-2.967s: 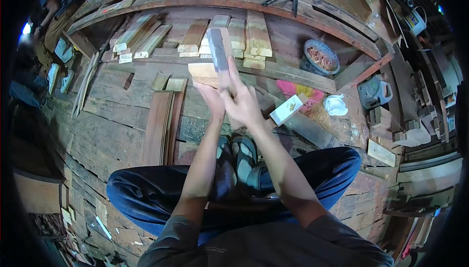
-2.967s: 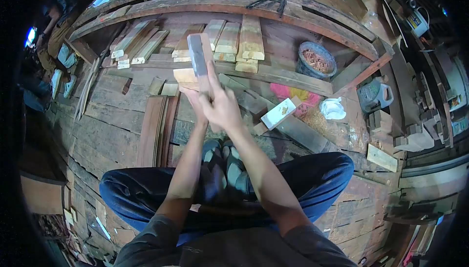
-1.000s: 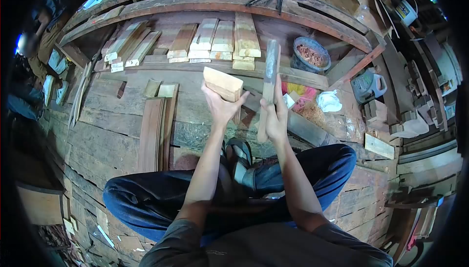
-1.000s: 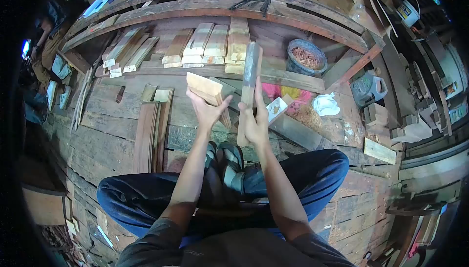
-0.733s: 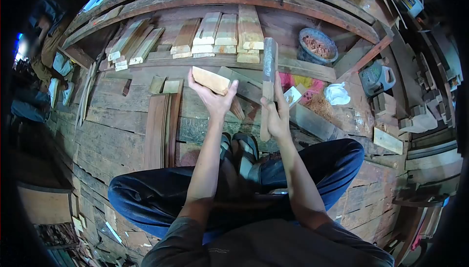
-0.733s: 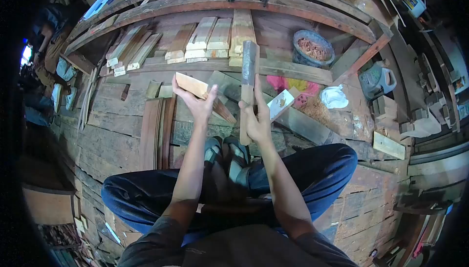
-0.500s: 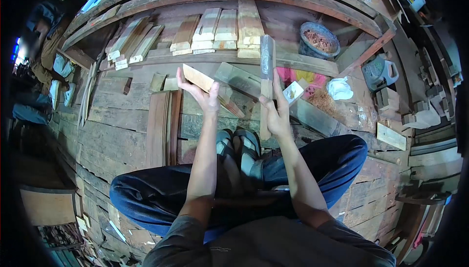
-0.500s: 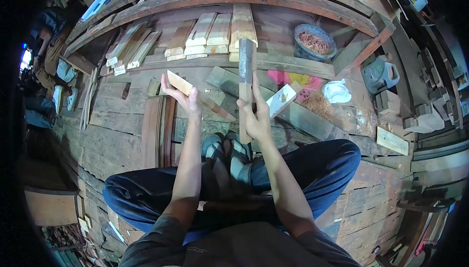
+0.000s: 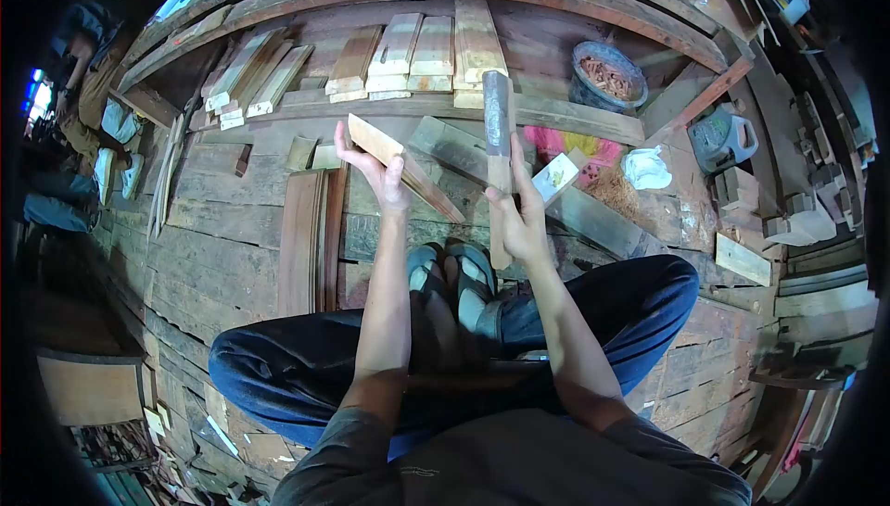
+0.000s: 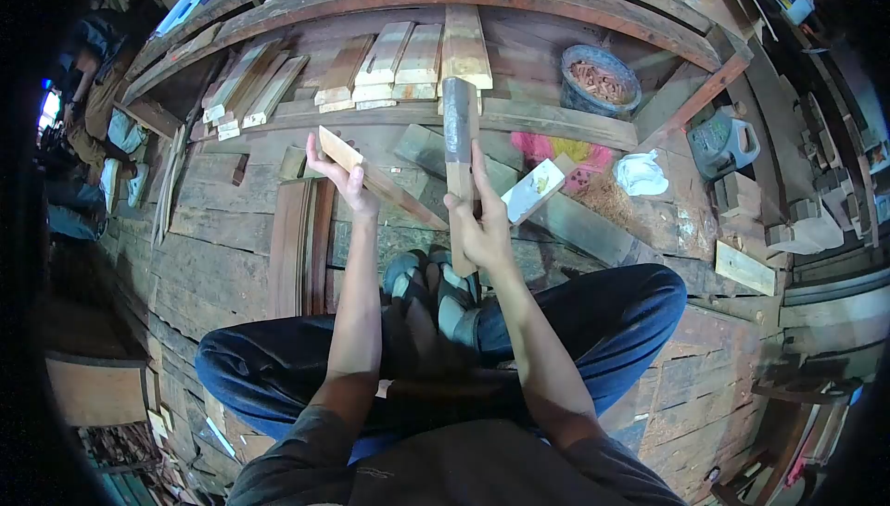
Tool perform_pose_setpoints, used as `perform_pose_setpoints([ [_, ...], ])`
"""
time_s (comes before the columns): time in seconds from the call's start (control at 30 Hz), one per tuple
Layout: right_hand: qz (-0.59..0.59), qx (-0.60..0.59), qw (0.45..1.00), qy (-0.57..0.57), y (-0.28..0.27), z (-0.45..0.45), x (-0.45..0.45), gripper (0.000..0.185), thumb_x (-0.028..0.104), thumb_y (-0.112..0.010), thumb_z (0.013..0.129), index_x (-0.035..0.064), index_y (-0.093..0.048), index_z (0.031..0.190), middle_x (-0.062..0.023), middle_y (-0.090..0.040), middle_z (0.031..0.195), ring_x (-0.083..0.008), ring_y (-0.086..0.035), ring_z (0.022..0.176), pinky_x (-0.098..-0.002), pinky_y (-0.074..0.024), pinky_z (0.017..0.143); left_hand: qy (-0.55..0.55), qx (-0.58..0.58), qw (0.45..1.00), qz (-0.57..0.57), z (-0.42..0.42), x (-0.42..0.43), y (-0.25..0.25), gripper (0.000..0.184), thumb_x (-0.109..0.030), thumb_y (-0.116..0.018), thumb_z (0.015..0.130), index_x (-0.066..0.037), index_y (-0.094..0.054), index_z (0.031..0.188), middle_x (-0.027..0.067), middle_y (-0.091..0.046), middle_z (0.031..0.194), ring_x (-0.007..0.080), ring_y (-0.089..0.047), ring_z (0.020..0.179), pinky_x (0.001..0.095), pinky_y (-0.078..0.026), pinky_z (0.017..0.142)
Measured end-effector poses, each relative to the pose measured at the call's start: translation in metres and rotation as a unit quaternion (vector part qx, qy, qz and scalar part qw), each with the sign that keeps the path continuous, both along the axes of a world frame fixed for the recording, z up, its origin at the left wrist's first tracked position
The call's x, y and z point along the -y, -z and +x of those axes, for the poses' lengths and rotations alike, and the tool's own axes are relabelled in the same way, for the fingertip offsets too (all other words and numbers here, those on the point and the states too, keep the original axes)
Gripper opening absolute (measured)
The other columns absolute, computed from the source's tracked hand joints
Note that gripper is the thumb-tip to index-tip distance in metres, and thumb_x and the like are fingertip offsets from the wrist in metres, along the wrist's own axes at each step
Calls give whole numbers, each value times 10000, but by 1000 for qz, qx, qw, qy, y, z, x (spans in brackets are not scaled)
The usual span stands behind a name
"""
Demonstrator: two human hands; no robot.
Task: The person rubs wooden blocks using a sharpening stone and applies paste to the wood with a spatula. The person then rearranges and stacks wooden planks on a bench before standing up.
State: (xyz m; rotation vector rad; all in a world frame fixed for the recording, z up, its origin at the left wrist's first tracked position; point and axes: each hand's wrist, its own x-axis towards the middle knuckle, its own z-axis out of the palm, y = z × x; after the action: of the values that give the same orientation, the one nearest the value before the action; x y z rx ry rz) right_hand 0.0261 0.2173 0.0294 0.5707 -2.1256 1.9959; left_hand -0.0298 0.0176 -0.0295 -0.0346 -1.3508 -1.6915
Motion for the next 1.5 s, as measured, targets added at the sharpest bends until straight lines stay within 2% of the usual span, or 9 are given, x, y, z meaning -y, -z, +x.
perform_pose_setpoints([
  [0.1, -1, 4, 1000, -17, 2, 2, 2, 773, -47, -556, 900, 12, -195, 1581, -178, -373, 1578, -211, -394, 1418, -315, -332, 1129, 21, -16, 999, -18, -1, 4, -1, 1148, -594, -717, 759, -52, -82, 1546, 223, -251, 1463, 322, -293, 1360, 470, -216, 1147],
  [0.3, 78, -9, 996, -30, 2, 13, 7, 787, 55, -627, 885, 55, -254, 1578, -231, -471, 1496, -248, -528, 1321, -339, -421, 1067, 41, 107, 993, 10, 7, -2, -28, 954, -259, -734, 897, -27, -73, 1543, 239, -260, 1504, 299, -349, 1352, 444, -251, 1154],
  [0.33, 72, -41, 996, -40, 5, 14, 11, 786, 64, -635, 883, 54, -261, 1575, -227, -465, 1502, -266, -531, 1323, -349, -423, 1071, 26, 93, 995, 14, 2, 1, -20, 851, -212, -790, 868, -3, -242, 1484, 224, -421, 1409, 266, -459, 1260, 411, -349, 1095],
  [0.47, 97, -88, 988, -77, 22, 22, 17, 789, 86, -651, 877, -4, -259, 1557, -234, -382, 1554, -348, -428, 1410, -393, -369, 1129, 42, 95, 994, 27, 4, 2, -18, 527, -209, -806, 864, 19, -490, 1220, 122, -631, 1090, 176, -604, 988, 328, -484, 900],
  [0.63, 83, -110, 990, -23, 34, 17, 41, 786, 127, -666, 892, 5, -266, 1558, -286, -415, 1508, -422, -466, 1365, -424, -399, 1101, 27, 75, 996, 36, -1, -4, -12, 452, -200, -767, 904, 19, -480, 1175, 119, -632, 1066, 151, -600, 967, 306, -491, 863],
  [0.97, 147, -160, 976, -31, 64, 17, 44, 790, 78, -683, 838, 0, -319, 1535, -286, -457, 1470, -456, -488, 1327, -443, -418, 1098, -50, 104, 993, 5, -7, -8, -4, 399, -222, -717, 941, 18, -459, 1128, 144, -604, 1031, 193, -600, 955, 345, -501, 839],
  [1.2, 109, -143, 983, 26, 11, -17, 59, 769, 84, -664, 846, 2, -325, 1531, -295, -459, 1463, -480, -492, 1308, -459, -456, 1056, -61, 137, 988, -31, -6, -20, -7, 450, -260, -732, 931, 35, -457, 1131, 174, -640, 1004, 207, -618, 913, 353, -506, 826],
  [1.37, 135, -145, 980, 13, 62, 14, 48, 796, 87, -675, 827, 15, -322, 1538, -303, -480, 1440, -486, -520, 1276, -468, -478, 1025, -43, 94, 993, 48, -12, -1, -8, 487, -287, -728, 938, 35, -448, 1172, 153, -618, 1066, 175, -596, 965, 329, -502, 838],
  [1.5, 113, -114, 987, 15, 44, 3, 59, 798, 97, -680, 841, 15, -310, 1543, -296, -503, 1423, -473, -537, 1266, -453, -480, 1015, -35, 105, 993, 51, -4, -1, -5, 473, -285, -729, 940, 34, -455, 1158, 147, -608, 1050, 172, -586, 950, 323, -492, 849],
])
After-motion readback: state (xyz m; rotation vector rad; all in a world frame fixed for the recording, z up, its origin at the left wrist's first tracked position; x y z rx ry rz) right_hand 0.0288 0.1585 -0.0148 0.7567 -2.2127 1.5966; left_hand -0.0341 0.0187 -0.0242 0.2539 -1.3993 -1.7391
